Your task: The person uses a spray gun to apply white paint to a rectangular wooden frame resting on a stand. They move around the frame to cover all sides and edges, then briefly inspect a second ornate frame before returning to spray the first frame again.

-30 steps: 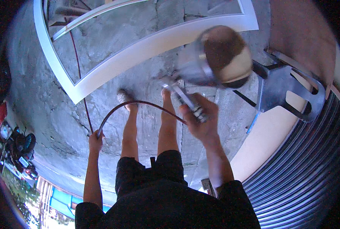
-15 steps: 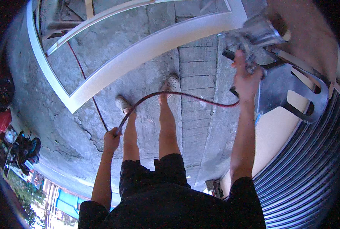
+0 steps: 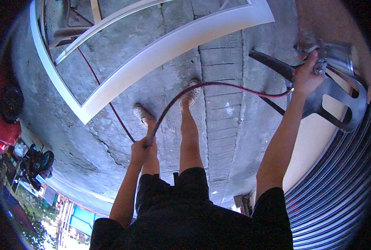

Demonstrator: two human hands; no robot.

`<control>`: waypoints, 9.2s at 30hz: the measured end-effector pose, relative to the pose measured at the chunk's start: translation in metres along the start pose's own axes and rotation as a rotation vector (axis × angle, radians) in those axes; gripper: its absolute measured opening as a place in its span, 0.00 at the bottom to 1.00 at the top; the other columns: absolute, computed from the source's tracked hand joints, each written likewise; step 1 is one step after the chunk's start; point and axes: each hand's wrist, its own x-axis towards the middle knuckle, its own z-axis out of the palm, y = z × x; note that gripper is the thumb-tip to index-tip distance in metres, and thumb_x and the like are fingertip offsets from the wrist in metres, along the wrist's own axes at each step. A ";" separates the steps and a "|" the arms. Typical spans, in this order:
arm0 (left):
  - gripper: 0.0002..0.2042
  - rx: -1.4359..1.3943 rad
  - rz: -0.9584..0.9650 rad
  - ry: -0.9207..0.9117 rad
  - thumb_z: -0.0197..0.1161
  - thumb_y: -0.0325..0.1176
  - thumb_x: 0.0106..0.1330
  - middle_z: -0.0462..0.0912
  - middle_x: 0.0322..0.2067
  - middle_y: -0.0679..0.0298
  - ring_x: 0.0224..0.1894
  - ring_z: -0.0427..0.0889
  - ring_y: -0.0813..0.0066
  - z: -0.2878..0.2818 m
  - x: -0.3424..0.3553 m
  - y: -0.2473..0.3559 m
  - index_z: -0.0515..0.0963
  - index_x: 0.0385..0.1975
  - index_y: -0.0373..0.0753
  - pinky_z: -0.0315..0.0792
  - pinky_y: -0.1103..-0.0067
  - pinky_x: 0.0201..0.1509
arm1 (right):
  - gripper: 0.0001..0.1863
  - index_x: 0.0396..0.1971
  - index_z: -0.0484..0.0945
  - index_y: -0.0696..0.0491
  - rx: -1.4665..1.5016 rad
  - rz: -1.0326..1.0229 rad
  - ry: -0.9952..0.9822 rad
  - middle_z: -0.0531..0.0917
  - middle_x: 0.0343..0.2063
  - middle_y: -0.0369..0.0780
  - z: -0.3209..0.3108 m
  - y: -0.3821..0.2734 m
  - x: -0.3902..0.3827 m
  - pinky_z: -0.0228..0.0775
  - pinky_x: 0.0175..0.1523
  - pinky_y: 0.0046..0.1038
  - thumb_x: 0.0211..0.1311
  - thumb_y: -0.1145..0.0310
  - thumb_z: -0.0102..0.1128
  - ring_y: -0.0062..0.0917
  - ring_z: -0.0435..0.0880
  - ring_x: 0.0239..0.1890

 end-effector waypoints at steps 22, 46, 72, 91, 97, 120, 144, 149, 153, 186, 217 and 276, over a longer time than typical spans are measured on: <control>0.20 -0.136 -0.314 0.116 0.59 0.49 0.71 0.76 0.14 0.58 0.17 0.77 0.66 -0.044 -0.063 -0.194 0.83 0.26 0.39 0.67 0.68 0.27 | 0.12 0.37 0.81 0.56 0.180 0.008 -0.791 0.84 0.28 0.46 -0.001 -0.081 -0.300 0.77 0.36 0.33 0.60 0.64 0.69 0.41 0.86 0.30; 0.12 0.046 0.045 -0.024 0.59 0.42 0.70 0.84 0.22 0.55 0.27 0.84 0.53 -0.015 0.004 0.012 0.81 0.35 0.38 0.75 0.66 0.33 | 0.27 0.36 0.86 0.58 -0.127 -0.129 0.132 0.83 0.19 0.38 -0.003 0.045 0.035 0.61 0.17 0.24 0.62 0.43 0.66 0.19 0.74 0.12; 0.21 -0.044 -0.129 0.229 0.58 0.51 0.71 0.74 0.13 0.63 0.17 0.72 0.74 -0.070 -0.076 -0.208 0.82 0.26 0.39 0.65 0.72 0.25 | 0.09 0.38 0.82 0.59 0.186 0.052 -0.749 0.83 0.24 0.39 -0.001 -0.067 -0.349 0.73 0.34 0.26 0.65 0.70 0.64 0.22 0.83 0.27; 0.17 -0.083 -0.022 0.073 0.58 0.44 0.72 0.76 0.15 0.56 0.19 0.76 0.58 -0.034 -0.021 -0.043 0.80 0.29 0.37 0.68 0.66 0.27 | 0.20 0.34 0.84 0.57 0.214 0.144 -0.293 0.82 0.23 0.33 0.022 0.030 -0.092 0.67 0.27 0.21 0.66 0.52 0.65 0.14 0.75 0.21; 0.06 -0.083 0.023 0.076 0.63 0.34 0.64 0.80 0.21 0.49 0.28 0.80 0.44 -0.020 -0.009 0.010 0.78 0.30 0.38 0.70 0.60 0.31 | 0.23 0.31 0.84 0.57 0.121 -0.009 -0.109 0.85 0.24 0.37 0.020 0.067 0.012 0.64 0.19 0.24 0.64 0.48 0.66 0.18 0.78 0.16; 0.12 -0.027 -0.154 0.135 0.61 0.41 0.70 0.80 0.18 0.59 0.21 0.80 0.67 -0.091 -0.063 -0.191 0.83 0.33 0.39 0.70 0.69 0.29 | 0.15 0.36 0.83 0.58 0.212 0.140 -0.451 0.85 0.25 0.36 0.014 -0.034 -0.277 0.66 0.26 0.19 0.66 0.59 0.67 0.13 0.78 0.23; 0.08 -0.150 0.026 0.073 0.60 0.34 0.68 0.79 0.20 0.52 0.26 0.83 0.53 -0.063 -0.033 -0.085 0.80 0.32 0.37 0.73 0.67 0.31 | 0.15 0.36 0.85 0.60 0.070 0.256 -0.301 0.85 0.25 0.37 0.009 -0.029 -0.130 0.72 0.35 0.24 0.68 0.61 0.65 0.17 0.80 0.28; 0.07 -0.077 -0.014 0.028 0.63 0.35 0.65 0.79 0.21 0.47 0.28 0.81 0.43 -0.045 -0.028 -0.045 0.81 0.36 0.39 0.72 0.61 0.31 | 0.18 0.34 0.86 0.58 0.072 0.097 -0.191 0.85 0.24 0.38 0.011 0.012 -0.029 0.71 0.29 0.26 0.68 0.55 0.63 0.19 0.80 0.23; 0.08 0.001 0.017 -0.014 0.65 0.35 0.62 0.80 0.24 0.45 0.32 0.81 0.40 -0.041 -0.023 -0.013 0.82 0.38 0.41 0.72 0.56 0.34 | 0.22 0.29 0.85 0.59 -0.081 -0.042 -0.019 0.84 0.20 0.39 0.004 0.013 0.027 0.69 0.20 0.28 0.67 0.52 0.64 0.20 0.81 0.18; 0.11 -0.009 -0.092 0.045 0.61 0.39 0.68 0.82 0.21 0.52 0.25 0.84 0.58 -0.135 -0.070 -0.269 0.83 0.36 0.38 0.72 0.64 0.31 | 0.12 0.37 0.84 0.61 0.320 0.140 -0.518 0.83 0.25 0.34 0.036 -0.090 -0.326 0.71 0.33 0.23 0.68 0.66 0.63 0.15 0.78 0.27; 0.14 0.021 -0.005 -0.053 0.60 0.44 0.70 0.82 0.22 0.50 0.27 0.82 0.48 -0.183 -0.058 -0.293 0.83 0.36 0.38 0.72 0.62 0.32 | 0.21 0.37 0.81 0.55 0.182 0.205 -0.202 0.82 0.21 0.35 0.064 -0.102 -0.298 0.55 0.17 0.21 0.66 0.49 0.64 0.13 0.69 0.13; 0.12 -0.002 0.036 0.013 0.63 0.35 0.66 0.85 0.30 0.49 0.33 0.86 0.54 -0.218 -0.104 -0.431 0.83 0.45 0.38 0.76 0.65 0.38 | 0.26 0.37 0.86 0.59 0.035 0.219 -0.112 0.87 0.22 0.40 0.078 -0.132 -0.445 0.74 0.34 0.27 0.66 0.47 0.62 0.20 0.84 0.25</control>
